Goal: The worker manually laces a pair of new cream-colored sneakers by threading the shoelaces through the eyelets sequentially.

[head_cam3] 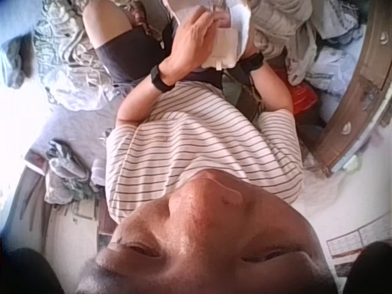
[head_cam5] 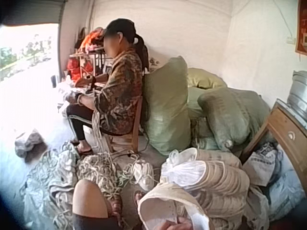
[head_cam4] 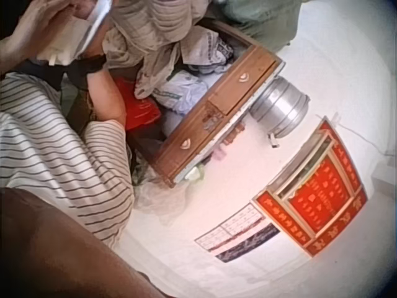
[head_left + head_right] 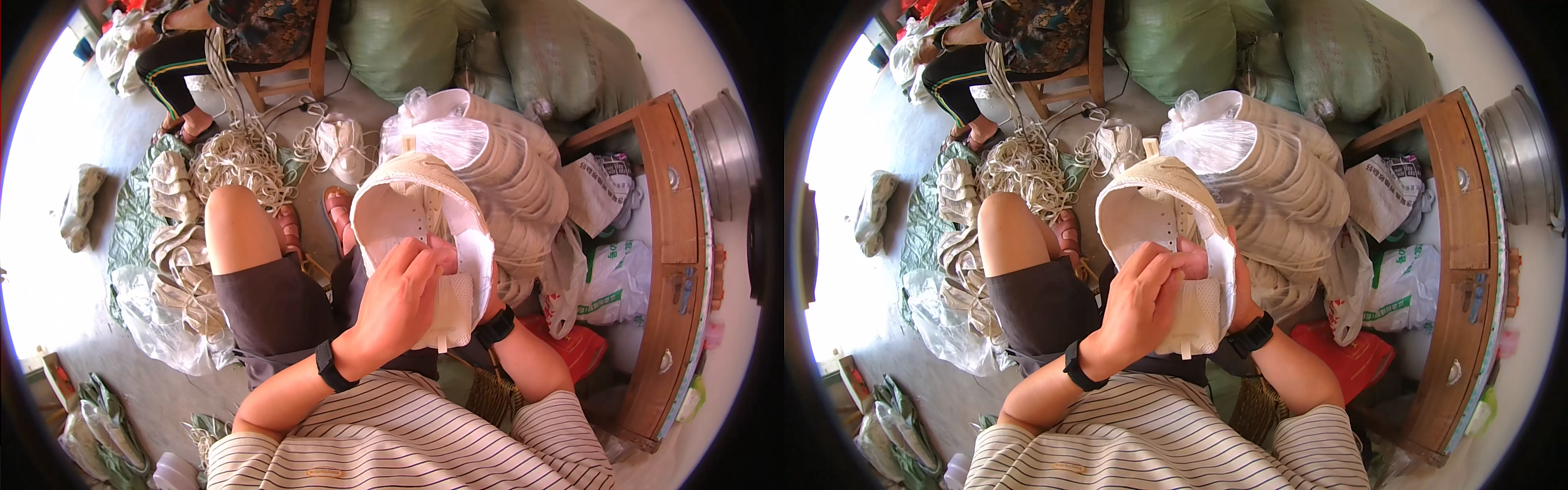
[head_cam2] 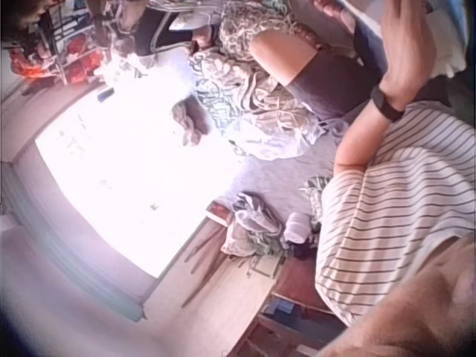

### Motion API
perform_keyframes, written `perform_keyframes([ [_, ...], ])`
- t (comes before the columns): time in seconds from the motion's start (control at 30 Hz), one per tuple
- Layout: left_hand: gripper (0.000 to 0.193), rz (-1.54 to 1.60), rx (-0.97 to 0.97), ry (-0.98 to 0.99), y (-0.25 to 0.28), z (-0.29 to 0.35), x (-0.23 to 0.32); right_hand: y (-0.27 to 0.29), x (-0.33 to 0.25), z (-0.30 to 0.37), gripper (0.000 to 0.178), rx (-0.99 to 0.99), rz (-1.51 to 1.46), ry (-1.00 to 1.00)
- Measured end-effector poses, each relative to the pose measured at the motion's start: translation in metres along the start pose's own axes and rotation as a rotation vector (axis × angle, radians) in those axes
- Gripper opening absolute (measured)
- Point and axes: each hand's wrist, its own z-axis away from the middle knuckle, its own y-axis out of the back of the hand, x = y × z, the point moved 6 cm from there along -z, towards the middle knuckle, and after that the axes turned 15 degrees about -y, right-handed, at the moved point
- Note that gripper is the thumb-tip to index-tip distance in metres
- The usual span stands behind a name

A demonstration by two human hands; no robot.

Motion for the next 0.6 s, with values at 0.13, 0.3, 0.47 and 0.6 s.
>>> perform_keyframes([
  [0.13, 0.019, -0.050, 0.161, -0.025, 0.022, 0.006, 0.006, 0.004, 0.003, -0.002, 0.103, 0.188, 0.134, -0.065],
  [0.3, 0.015, 0.010, 0.313, 0.127, 0.048, 0.021, -0.003, 0.000, 0.005, -0.001, 0.105, 0.081, 0.124, -0.072],
  [0.47, 0.021, 0.088, 0.468, 0.379, 0.073, 0.049, -0.048, 0.012, -0.003, 0.012, 0.076, 0.361, 0.408, 0.048],
  [0.6, 0.032, -0.106, 0.372, 0.429, 0.091, 0.062, -0.089, 0.010, 0.001, 0.014, 0.069, 0.237, 0.243, 0.076],
])
